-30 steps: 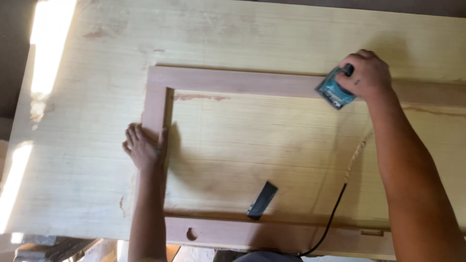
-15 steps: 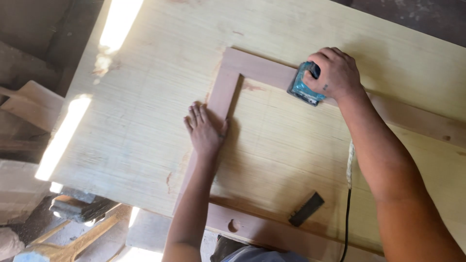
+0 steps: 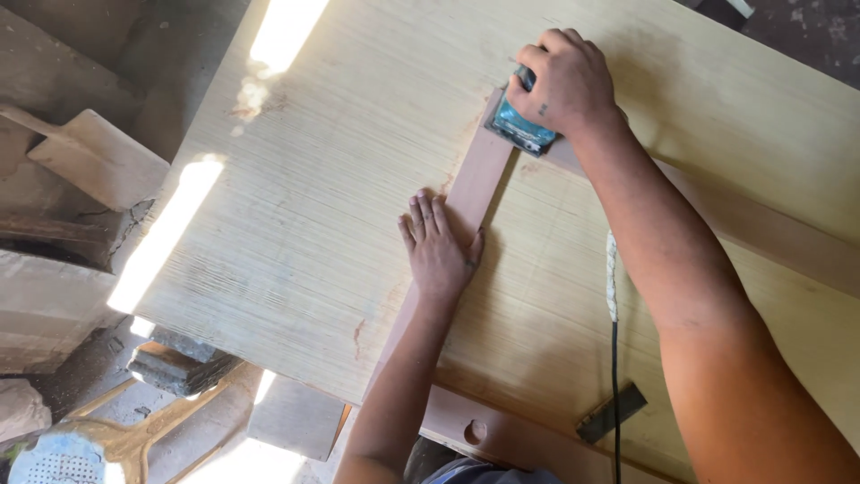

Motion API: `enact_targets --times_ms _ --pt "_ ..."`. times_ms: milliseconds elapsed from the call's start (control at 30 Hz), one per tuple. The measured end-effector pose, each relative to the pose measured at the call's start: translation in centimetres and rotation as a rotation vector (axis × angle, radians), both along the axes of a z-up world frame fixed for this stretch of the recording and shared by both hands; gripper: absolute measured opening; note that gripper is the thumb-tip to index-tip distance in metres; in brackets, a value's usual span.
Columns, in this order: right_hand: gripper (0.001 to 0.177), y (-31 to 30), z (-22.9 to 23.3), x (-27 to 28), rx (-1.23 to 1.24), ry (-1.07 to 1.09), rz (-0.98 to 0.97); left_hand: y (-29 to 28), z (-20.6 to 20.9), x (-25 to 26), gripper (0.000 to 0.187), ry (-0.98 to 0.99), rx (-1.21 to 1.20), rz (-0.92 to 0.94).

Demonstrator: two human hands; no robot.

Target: The person uses an electric sander to smooth the surface of a large wooden frame. They move the sander along the edges and flat surfaces of the frame, holding it with one hand while occasionally using the other hand to steady the wood or manage the power cord.

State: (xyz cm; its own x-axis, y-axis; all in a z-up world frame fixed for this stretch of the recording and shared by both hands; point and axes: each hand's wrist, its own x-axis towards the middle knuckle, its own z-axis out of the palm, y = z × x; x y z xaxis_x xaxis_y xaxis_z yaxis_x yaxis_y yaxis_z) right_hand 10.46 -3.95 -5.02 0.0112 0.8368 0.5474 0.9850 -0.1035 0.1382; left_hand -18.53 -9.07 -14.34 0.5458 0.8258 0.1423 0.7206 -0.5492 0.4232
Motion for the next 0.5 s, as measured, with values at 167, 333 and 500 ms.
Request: enact_targets --times_ms 167,333,500 --pt "0.025 4.5 -0.8 -2.0 -0.042 0.015 0.023 0.3 0.1 0.0 0.089 -0.01 -0.012 0.004" --pt "0.021 4.0 -0.6 -1.6 -0.036 -0.015 0.033 0.4 0.0 0.0 0.09 -0.017 -0.022 0.005" --pt "0.02 -2.3 0.7 0.4 -0.099 0.021 0.027 0.3 -0.8 0.0 0.095 0.038 -0.012 -0.014"
